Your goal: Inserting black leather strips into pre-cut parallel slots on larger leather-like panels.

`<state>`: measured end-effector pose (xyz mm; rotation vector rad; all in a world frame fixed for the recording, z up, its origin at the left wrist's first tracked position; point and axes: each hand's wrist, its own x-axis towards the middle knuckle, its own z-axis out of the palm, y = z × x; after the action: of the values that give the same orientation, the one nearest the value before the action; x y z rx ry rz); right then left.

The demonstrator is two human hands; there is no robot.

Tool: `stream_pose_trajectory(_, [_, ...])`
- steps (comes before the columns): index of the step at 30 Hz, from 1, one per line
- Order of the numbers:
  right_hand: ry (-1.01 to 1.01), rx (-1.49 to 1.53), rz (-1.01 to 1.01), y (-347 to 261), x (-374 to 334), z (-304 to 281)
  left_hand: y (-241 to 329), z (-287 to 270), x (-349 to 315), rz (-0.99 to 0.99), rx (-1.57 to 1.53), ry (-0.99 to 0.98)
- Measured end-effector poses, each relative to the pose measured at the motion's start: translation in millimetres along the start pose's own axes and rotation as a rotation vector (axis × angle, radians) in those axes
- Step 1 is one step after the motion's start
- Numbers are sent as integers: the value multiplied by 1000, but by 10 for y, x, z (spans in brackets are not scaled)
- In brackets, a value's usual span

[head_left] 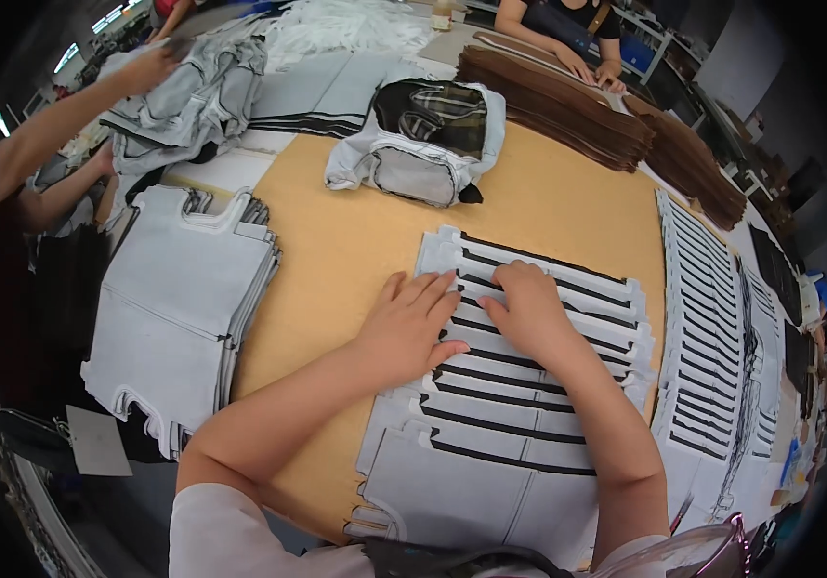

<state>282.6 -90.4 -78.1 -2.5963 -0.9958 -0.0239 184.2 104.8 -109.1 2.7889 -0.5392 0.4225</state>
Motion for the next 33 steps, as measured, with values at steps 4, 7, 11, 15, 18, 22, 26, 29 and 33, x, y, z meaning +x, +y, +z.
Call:
stream_pose_trajectory(4, [295,157,-120,55,9,360,-25,13,35,24,-13,12])
stream_pose_trajectory(7, [335,223,-150,64,9,398,-28,16,57,56,-57,44])
stream_pose_trajectory(11, [337,257,-160,46,5,423,18,3,96,53,-9,8])
stream_pose_trajectory(15, [359,261,-187,76,15,437,4,-50,146,57,-38,-30])
stream_pose_trajectory(18, [378,268,-163,43,46,450,-16,-79,95,48,-82,-25])
stream_pose_trajectory(22, [333,315,-102,75,78,466,-58,-83,108,20,-82,-15])
stream_pose_trajectory(26, [320,363,-158,75,75,444,-29,-53,142,40,-52,-9])
stream_pose_trajectory(29, [339,380,-202,77,62,461,-5,-51,146,41,-37,-17])
stream_pose_trajectory(33, [353,322,-231,97,41,498,0,-97,175,59,-29,-51])
